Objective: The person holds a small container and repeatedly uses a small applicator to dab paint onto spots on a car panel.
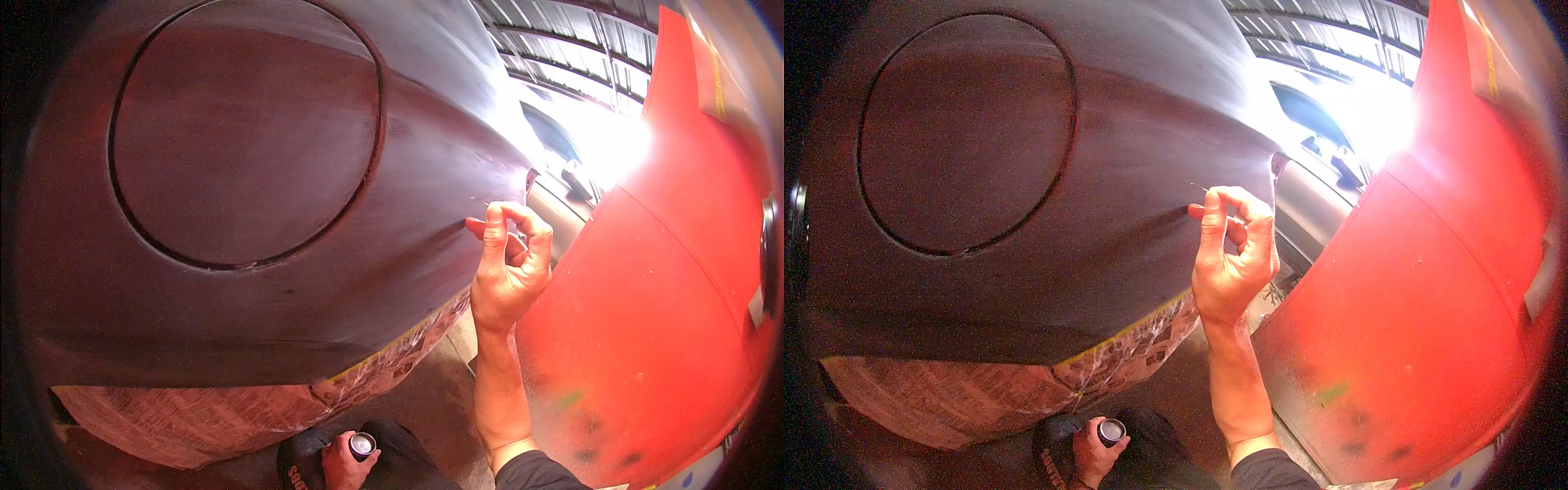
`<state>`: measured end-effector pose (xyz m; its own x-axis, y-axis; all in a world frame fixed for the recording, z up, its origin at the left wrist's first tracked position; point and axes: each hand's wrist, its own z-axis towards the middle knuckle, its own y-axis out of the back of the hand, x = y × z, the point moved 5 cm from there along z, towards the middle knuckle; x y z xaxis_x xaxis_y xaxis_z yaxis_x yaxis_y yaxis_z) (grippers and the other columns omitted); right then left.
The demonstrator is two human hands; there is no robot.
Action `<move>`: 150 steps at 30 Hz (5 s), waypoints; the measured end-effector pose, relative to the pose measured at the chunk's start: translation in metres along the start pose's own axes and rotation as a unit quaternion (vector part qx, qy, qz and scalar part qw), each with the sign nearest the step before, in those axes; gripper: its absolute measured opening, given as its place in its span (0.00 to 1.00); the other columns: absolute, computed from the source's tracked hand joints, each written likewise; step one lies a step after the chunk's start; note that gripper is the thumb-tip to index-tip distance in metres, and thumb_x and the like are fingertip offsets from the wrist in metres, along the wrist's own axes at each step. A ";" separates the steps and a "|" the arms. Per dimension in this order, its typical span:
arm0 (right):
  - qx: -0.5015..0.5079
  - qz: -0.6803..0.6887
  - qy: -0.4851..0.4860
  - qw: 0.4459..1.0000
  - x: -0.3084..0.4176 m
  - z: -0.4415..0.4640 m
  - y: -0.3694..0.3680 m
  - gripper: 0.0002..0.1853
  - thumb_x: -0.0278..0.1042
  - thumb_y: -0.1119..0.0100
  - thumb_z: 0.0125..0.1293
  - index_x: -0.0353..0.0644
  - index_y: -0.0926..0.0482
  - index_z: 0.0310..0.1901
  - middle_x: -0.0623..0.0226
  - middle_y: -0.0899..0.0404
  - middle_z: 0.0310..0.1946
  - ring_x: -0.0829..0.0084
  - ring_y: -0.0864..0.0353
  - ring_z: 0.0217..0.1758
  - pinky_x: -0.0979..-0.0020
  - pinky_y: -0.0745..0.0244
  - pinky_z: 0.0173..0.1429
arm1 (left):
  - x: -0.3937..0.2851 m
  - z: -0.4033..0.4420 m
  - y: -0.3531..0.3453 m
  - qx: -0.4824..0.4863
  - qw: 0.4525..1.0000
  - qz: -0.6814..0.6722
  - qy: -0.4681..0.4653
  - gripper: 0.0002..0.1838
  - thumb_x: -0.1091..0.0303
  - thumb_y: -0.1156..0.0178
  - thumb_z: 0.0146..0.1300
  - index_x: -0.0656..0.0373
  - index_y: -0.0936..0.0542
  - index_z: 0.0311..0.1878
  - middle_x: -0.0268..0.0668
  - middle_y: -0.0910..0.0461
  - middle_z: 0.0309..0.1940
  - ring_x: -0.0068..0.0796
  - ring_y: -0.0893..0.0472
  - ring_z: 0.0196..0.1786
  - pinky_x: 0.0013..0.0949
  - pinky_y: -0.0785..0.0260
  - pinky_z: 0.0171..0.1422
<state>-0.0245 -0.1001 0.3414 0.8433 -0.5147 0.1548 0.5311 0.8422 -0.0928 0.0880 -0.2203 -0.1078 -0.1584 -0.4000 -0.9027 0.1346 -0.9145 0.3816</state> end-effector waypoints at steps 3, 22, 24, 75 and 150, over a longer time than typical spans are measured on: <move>0.004 -0.026 -0.010 1.000 0.000 0.001 0.001 0.08 0.21 0.30 0.78 0.33 0.17 0.54 0.61 0.13 0.50 0.68 0.06 0.42 0.70 0.08 0.44 | -0.003 0.001 0.002 0.009 1.000 0.001 0.002 0.42 0.42 0.14 0.53 0.57 0.20 0.64 0.48 0.13 0.51 0.59 0.15 0.55 0.58 0.25 0.61; 0.006 -0.064 -0.011 0.998 -0.004 -0.001 -0.001 0.07 0.23 0.29 0.78 0.36 0.16 0.53 0.62 0.11 0.50 0.68 0.05 0.42 0.70 0.10 0.46 | 0.000 0.001 -0.001 -0.011 1.000 0.011 -0.011 0.42 0.42 0.14 0.52 0.57 0.20 0.63 0.46 0.12 0.52 0.57 0.14 0.55 0.57 0.27 0.63; 0.003 -0.042 -0.020 0.999 -0.005 -0.002 0.000 0.07 0.23 0.30 0.79 0.35 0.17 0.54 0.62 0.12 0.50 0.68 0.05 0.42 0.71 0.10 0.46 | 0.000 0.001 -0.001 -0.012 1.000 0.008 -0.009 0.42 0.42 0.14 0.52 0.57 0.19 0.63 0.46 0.12 0.51 0.57 0.14 0.54 0.57 0.27 0.63; -0.026 -0.009 -0.014 1.000 -0.011 -0.016 0.014 0.08 0.22 0.31 0.79 0.34 0.19 0.54 0.61 0.13 0.51 0.68 0.06 0.47 0.67 0.08 0.55 | 0.006 -0.001 -0.006 -0.003 1.000 0.001 0.007 0.44 0.39 0.15 0.53 0.56 0.21 0.65 0.47 0.13 0.55 0.59 0.15 0.57 0.58 0.27 0.65; 0.089 0.029 -0.213 0.973 -0.043 -0.075 0.125 0.08 0.23 0.30 0.77 0.38 0.17 0.54 0.62 0.11 0.47 0.72 0.11 0.48 0.68 0.16 0.56 | -0.039 0.006 -0.002 -0.043 0.994 0.043 -0.095 0.40 0.47 0.14 0.53 0.58 0.20 0.62 0.45 0.12 0.53 0.52 0.13 0.56 0.53 0.26 0.64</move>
<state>0.0113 0.0154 0.2497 0.7405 -0.3847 0.5510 0.4294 0.9016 0.0525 0.0881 -0.2030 -0.0717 -0.3242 -0.4875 -0.8107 0.2380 -0.8715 0.4289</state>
